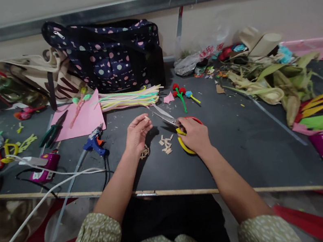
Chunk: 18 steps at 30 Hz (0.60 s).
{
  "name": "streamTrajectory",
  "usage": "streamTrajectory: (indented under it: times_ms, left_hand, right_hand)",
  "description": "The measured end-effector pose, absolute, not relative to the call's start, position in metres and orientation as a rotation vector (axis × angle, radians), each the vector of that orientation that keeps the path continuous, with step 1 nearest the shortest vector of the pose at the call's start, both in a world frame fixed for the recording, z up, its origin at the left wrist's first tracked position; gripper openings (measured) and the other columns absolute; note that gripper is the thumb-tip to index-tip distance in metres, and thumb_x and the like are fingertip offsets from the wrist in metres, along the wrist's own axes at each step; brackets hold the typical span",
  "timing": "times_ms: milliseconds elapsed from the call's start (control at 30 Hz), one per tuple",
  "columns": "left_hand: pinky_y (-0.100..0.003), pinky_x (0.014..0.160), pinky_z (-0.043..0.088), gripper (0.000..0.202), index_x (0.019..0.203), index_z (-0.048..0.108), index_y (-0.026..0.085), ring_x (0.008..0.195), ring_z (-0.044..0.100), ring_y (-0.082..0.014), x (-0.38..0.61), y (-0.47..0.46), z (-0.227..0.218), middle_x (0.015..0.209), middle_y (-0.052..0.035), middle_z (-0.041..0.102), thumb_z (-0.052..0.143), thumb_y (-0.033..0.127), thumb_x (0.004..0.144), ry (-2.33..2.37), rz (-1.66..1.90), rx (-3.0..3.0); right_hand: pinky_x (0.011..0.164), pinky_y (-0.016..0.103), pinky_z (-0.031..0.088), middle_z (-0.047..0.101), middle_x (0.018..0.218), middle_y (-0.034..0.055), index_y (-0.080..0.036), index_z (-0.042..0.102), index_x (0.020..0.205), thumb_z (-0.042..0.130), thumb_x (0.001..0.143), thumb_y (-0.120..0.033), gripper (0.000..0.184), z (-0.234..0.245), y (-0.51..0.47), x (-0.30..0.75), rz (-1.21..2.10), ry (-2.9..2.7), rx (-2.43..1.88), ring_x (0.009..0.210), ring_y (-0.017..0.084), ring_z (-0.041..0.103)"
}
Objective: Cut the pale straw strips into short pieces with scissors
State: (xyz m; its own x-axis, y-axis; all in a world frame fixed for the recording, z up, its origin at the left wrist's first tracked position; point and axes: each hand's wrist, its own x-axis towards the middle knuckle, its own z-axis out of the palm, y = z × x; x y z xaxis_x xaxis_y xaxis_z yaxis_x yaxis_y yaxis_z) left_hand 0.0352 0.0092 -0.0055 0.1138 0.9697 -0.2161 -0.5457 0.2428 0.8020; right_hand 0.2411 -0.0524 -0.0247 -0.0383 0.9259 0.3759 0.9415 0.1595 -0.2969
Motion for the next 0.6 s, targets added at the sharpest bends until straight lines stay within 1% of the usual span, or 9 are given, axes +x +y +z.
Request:
streamTrajectory:
  times_ms: [133, 333, 600]
  left_hand:
    - [-0.023, 0.071, 0.052, 0.029, 0.087, 0.070, 0.017, 0.068, 0.064, -0.0093, 0.0350, 0.0091, -0.0053, 0.075, 0.0006, 0.067, 0.081, 0.023, 0.060, 0.853, 1.237, 0.608]
    - [-0.023, 0.069, 0.051, 0.029, 0.087, 0.070, 0.017, 0.065, 0.062, -0.0086, 0.0362, 0.0095, -0.0067, 0.076, 0.0006, 0.067, 0.080, 0.021, 0.060, 0.830, 1.244, 0.620]
    - [-0.025, 0.068, 0.051, 0.026, 0.081, 0.069, 0.016, 0.061, 0.060, -0.0074, 0.0385, 0.0070, -0.0029, 0.077, 0.0007, 0.066, 0.080, 0.018, 0.057, 0.830, 1.252, 0.642]
  right_hand:
    - [0.065, 0.024, 0.037, 0.067, 0.090, 0.0026, -0.022, 0.062, 0.107, 0.049, 0.080, -0.020, 0.030, -0.0223, -0.0547, 0.2356, -0.109, -2.027, -1.716, 0.081, 0.015, 0.059]
    - [0.060, 0.024, 0.031, 0.066, 0.086, 0.0011, -0.023, 0.065, 0.101, 0.049, 0.080, -0.022, 0.027, -0.0247, -0.0559, 0.2319, -0.138, -2.072, -1.718, 0.075, 0.013, 0.056]
    - [0.059, 0.024, 0.030, 0.066, 0.084, 0.0002, -0.023, 0.066, 0.101, 0.050, 0.079, -0.022, 0.027, -0.0258, -0.0558, 0.2317, -0.183, -2.079, -1.718, 0.074, 0.013, 0.056]
